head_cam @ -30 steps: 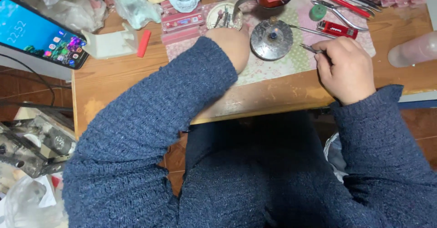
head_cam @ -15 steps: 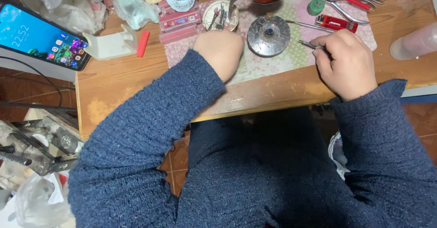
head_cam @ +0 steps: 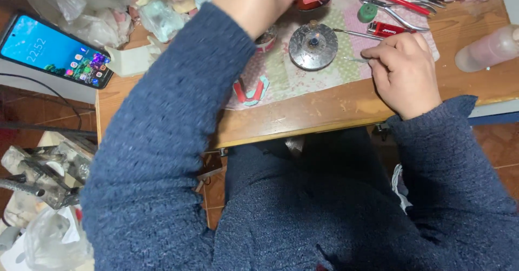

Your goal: Shaping red wax on a dental mold using specialized dental tools at a workbench.

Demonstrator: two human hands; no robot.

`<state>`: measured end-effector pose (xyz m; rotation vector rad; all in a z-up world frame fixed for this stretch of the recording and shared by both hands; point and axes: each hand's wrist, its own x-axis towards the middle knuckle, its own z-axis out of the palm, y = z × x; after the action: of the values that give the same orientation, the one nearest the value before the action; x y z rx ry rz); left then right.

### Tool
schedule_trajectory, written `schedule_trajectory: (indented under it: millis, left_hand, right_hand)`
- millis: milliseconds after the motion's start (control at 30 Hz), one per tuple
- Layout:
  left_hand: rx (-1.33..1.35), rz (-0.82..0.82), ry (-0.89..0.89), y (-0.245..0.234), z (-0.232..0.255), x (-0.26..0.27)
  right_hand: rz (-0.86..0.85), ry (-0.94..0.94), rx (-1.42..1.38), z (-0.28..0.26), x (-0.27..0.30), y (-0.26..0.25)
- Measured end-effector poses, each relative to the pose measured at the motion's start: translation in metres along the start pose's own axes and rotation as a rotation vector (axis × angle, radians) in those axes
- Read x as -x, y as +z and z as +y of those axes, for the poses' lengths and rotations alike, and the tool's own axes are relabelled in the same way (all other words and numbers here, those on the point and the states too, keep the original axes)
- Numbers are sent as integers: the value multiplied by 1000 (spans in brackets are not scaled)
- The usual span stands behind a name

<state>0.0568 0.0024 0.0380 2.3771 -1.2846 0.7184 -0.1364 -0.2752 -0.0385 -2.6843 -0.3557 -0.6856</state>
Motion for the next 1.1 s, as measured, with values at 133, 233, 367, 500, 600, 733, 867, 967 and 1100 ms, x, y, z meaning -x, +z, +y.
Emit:
schedule_trajectory:
  millis: [133,233,367,500,600,733,867,967,1100]
  left_hand:
    - [-43,-61,40,24,2,-15]
    - [-74,-1,45,28,-5,-4]
    - [-41,91,65,-46,18,32]
    - [70,-190,-354,-97,39,86]
    - [70,-248,-518,-91,50,137]
    - [110,-208,-617,-60,69,172]
    - [98,-120,-649,-49,72,172]
    - [158,-89,-625,-48,71,174]
    - [255,-18,-546,-55,74,170]
  right_hand:
    - [22,33,-29,6,2,1]
    - [29,31,-23,1,-2,-4]
    - [42,12,-37,18,7,1]
    - [45,2,9,40,13,-2]
    - [-9,-8,63,57,17,1]
    - [-70,-10,131,66,11,7]
    - [-127,-4,130,112,13,27]
    - [-200,-11,177,110,3,23]
    - [-282,-39,338,64,-21,2]
